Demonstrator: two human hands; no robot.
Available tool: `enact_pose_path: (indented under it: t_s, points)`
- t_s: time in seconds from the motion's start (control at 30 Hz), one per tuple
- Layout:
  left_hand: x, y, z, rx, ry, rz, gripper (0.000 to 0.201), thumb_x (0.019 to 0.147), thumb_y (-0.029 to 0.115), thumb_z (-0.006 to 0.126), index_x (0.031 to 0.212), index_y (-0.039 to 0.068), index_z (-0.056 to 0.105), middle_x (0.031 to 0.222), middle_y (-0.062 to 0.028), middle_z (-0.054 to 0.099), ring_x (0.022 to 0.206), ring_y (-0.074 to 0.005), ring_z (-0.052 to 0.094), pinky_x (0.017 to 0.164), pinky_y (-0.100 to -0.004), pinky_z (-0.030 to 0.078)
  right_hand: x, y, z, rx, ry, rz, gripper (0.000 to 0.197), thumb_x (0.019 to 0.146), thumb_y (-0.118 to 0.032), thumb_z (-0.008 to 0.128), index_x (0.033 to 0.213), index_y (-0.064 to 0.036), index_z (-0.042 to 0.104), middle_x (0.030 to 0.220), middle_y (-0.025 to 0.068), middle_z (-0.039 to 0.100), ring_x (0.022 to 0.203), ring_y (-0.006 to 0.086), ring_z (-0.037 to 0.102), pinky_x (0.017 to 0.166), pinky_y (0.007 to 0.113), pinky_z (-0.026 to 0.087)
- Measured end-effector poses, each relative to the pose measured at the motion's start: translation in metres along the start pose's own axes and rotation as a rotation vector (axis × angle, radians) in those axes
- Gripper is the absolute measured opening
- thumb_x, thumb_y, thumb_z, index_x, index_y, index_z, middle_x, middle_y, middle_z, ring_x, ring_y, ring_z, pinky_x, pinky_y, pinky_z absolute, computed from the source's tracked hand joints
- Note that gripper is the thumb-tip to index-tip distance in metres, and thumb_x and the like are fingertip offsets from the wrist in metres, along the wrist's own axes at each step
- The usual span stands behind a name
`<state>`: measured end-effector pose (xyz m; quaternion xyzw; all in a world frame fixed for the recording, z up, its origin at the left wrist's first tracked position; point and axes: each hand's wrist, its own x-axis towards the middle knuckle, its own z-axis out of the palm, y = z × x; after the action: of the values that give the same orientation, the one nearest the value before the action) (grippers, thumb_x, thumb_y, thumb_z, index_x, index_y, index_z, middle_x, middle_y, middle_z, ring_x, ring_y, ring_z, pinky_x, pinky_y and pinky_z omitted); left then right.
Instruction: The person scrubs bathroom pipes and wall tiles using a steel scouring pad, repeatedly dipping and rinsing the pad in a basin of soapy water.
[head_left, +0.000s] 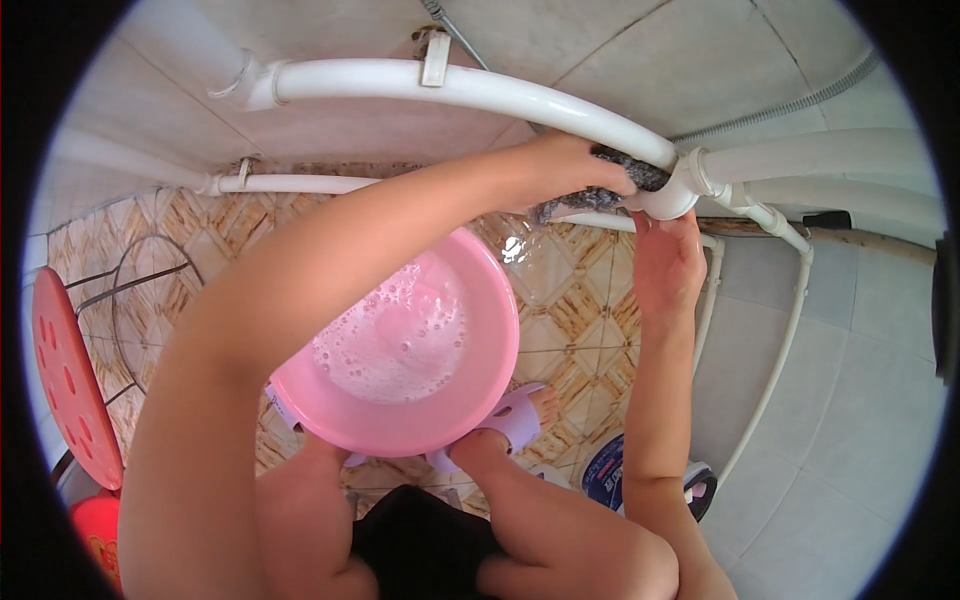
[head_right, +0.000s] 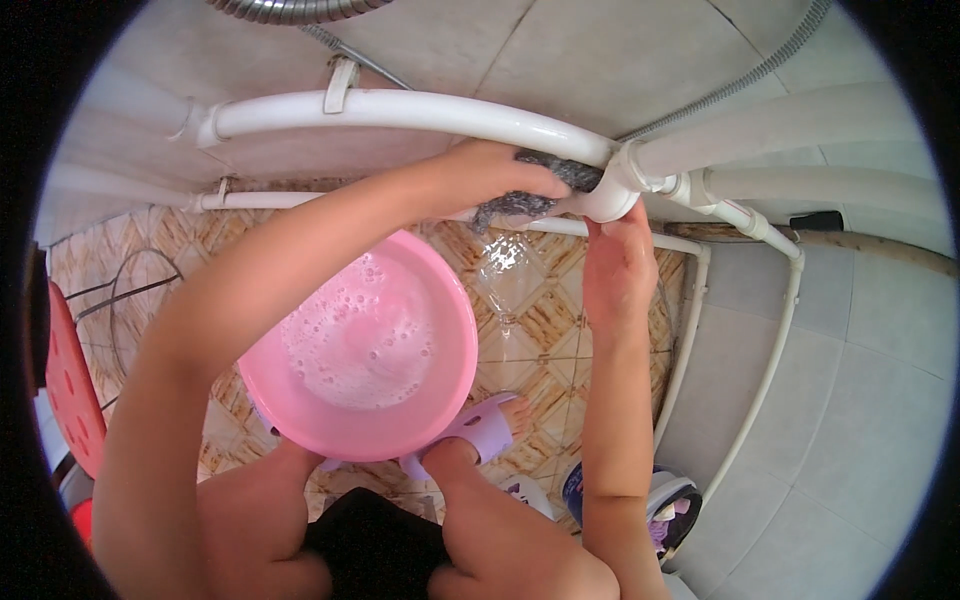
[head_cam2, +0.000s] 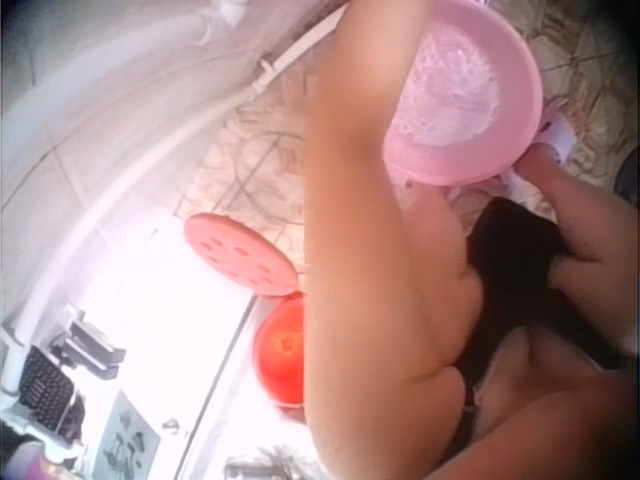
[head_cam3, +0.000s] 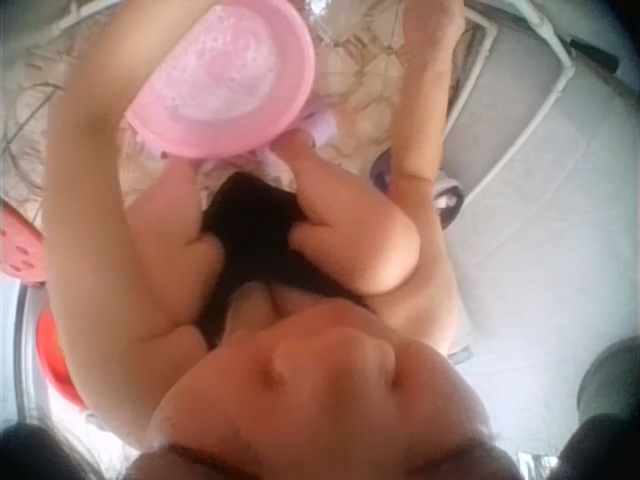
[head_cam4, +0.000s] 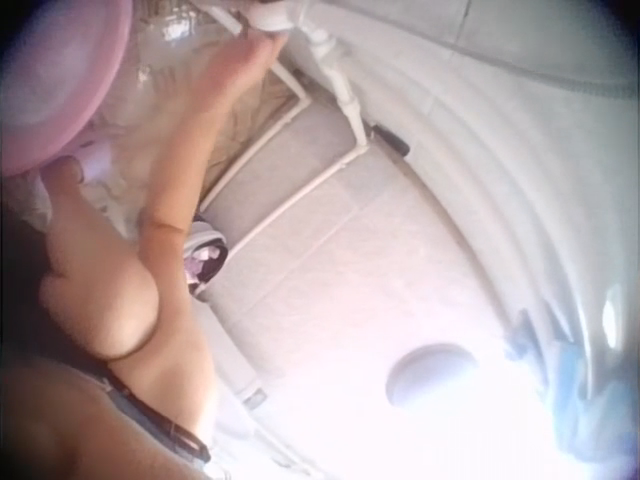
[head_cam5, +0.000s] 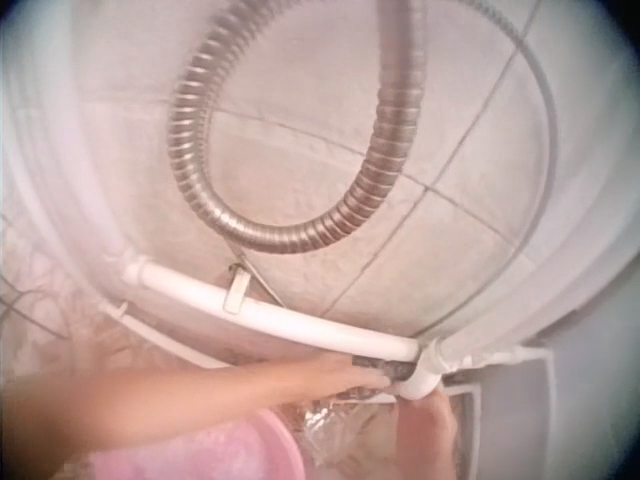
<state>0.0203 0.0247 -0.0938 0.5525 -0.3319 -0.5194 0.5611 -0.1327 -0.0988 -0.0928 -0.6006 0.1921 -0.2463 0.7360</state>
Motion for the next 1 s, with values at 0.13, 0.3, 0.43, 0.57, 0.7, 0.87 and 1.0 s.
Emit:
enact_pose_path:
  t_s: [0.13, 0.3, 0.43, 0.57, 0.7, 0.87, 1.0]
  points:
    - [-0.015, -0.015, 0.008, -0.248, 0.146, 0.2, 0.044, 0.077, 0.018, 0.069, 0.114, -0.002, 0.056, 0.103, -0.0083, 0.061, 0.091, -0.0133, 0.058, 0.079, -0.0266, 0.047, 0.018, 0.014, -0.022, 0.166, -0.136, 0.052, 0.044, 0.089, -0.018, 0.047, 0.128, 0.0008, 0.043, 0.126, 0.0077, 0.049, 0.119, 0.0213, 0.043, 0.105, 0.038, 0.027]
    - [-0.01, -0.013, 0.014, -0.321, 0.191, 0.238, 0.039, 0.081, 0.017, 0.068, 0.113, -0.002, 0.058, 0.103, -0.0077, 0.062, 0.091, -0.0126, 0.058, 0.079, -0.0265, 0.047, 0.042, 0.014, -0.035, 0.283, -0.337, 0.223, 0.038, 0.091, -0.023, 0.05, 0.121, 0.0001, 0.05, 0.123, 0.0077, 0.052, 0.116, 0.0216, 0.045, 0.102, 0.039, 0.03]
    - [0.008, -0.011, 0.02, -0.249, 0.212, 0.262, 0.037, 0.08, 0.016, 0.069, 0.111, -0.001, 0.059, 0.102, -0.0072, 0.063, 0.091, -0.0128, 0.058, 0.078, -0.0267, 0.048, 0.052, 0.0, -0.04, 0.265, -0.384, 0.244, 0.032, 0.088, -0.015, 0.056, 0.116, -0.0002, 0.053, 0.114, 0.0064, 0.057, 0.107, 0.0203, 0.052, 0.095, 0.036, 0.039]
    - [0.006, -0.007, 0.019, -0.195, 0.246, 0.183, 0.037, 0.079, 0.015, 0.069, 0.112, 0.0, 0.059, 0.102, -0.0064, 0.063, 0.092, -0.014, 0.059, 0.081, -0.0271, 0.048, 0.043, 0.008, -0.027, 0.118, -0.074, 0.136, 0.029, 0.084, -0.009, 0.06, 0.112, 0.0004, 0.055, 0.105, 0.0065, 0.061, 0.098, 0.0181, 0.057, 0.088, 0.034, 0.044]
    - [-0.006, -0.016, 0.016, -0.289, 0.203, 0.186, 0.038, 0.081, 0.016, 0.068, 0.113, -0.001, 0.058, 0.102, -0.0059, 0.063, 0.091, -0.0141, 0.06, 0.083, -0.0272, 0.048, 0.038, 0.017, -0.03, 0.249, -0.06, 0.131, 0.026, 0.085, -0.008, 0.058, 0.11, 0.0012, 0.056, 0.105, 0.0075, 0.061, 0.099, 0.0183, 0.056, 0.089, 0.034, 0.043]
    - [-0.006, -0.01, 0.027, -0.353, 0.18, 0.21, 0.036, 0.084, 0.02, 0.064, 0.113, -0.001, 0.058, 0.102, -0.0048, 0.063, 0.089, -0.0113, 0.059, 0.079, -0.0264, 0.047, 0.024, 0.006, -0.026, 0.227, -0.042, 0.068, 0.026, 0.087, -0.009, 0.059, 0.11, 0.0027, 0.057, 0.105, 0.0083, 0.062, 0.098, 0.0181, 0.057, 0.091, 0.034, 0.041]
    - [-0.001, -0.005, 0.042, -0.295, 0.272, 0.193, 0.033, 0.087, 0.023, 0.061, 0.111, 0.0, 0.059, 0.1, -0.0038, 0.062, 0.083, -0.0087, 0.056, 0.073, -0.0247, 0.046, 0.023, 0.01, -0.036, 0.177, 0.005, 0.013, 0.032, 0.088, -0.012, 0.059, 0.115, 0.0029, 0.054, 0.113, 0.01, 0.059, 0.107, 0.0205, 0.056, 0.097, 0.037, 0.04]
